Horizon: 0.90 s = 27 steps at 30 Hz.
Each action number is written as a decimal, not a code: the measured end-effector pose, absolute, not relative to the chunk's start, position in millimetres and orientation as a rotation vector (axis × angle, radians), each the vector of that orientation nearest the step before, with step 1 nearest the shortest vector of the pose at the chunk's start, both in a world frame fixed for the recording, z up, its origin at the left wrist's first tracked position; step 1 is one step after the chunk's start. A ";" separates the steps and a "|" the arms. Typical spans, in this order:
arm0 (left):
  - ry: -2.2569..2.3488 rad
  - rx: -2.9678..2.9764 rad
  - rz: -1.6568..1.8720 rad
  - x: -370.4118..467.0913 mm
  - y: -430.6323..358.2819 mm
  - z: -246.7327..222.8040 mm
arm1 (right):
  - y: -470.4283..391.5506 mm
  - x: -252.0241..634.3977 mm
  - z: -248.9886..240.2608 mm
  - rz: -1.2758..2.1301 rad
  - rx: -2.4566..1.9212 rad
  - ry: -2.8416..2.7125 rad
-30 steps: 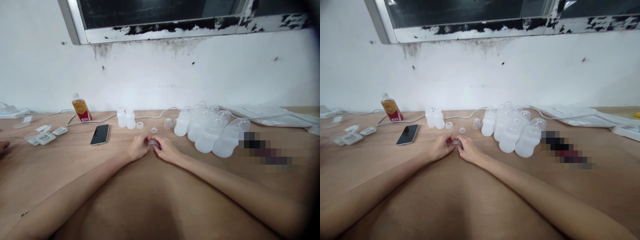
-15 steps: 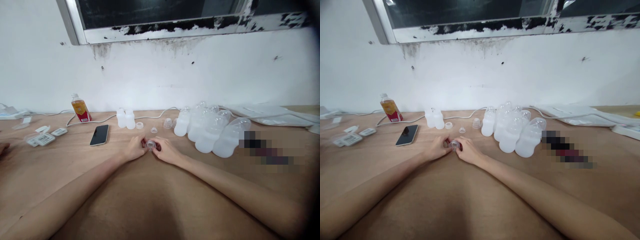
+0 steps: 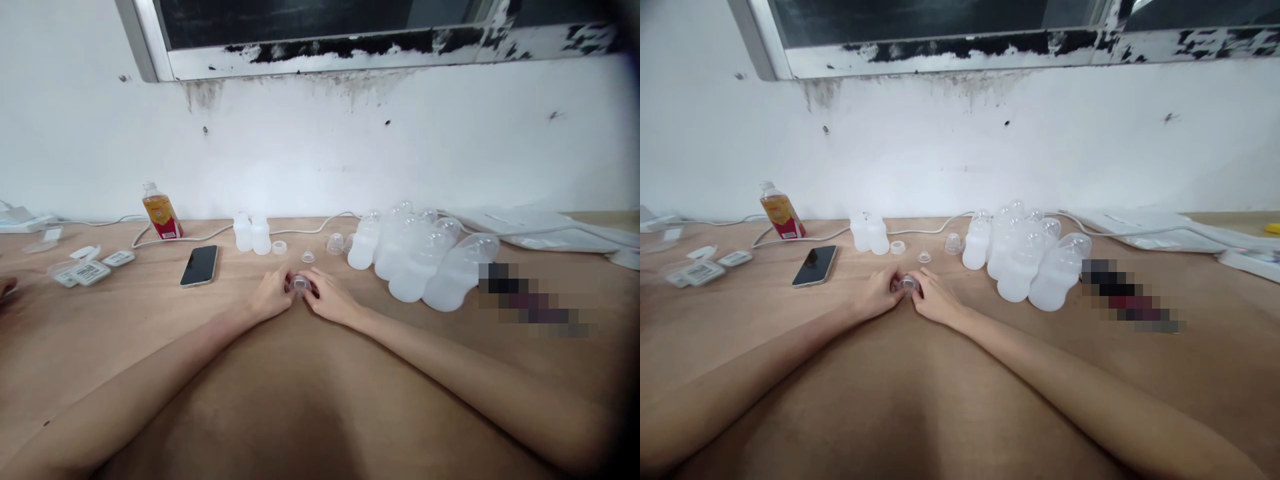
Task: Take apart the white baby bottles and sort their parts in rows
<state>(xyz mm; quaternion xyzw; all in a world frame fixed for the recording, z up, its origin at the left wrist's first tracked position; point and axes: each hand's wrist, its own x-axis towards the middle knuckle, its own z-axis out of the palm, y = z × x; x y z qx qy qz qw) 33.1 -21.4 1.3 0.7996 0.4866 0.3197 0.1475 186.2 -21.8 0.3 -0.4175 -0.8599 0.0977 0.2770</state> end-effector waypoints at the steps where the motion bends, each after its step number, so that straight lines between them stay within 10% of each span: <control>1: 1.365 2.302 0.922 31.3 -21.7 0.1 | -21.8 187.0 -0.1 0.261 -1.110 -2.315; 27: 1.292 2.219 0.987 31.7 -15.8 -3.4 | -16.8 186.0 -2.9 0.301 -1.181 -2.258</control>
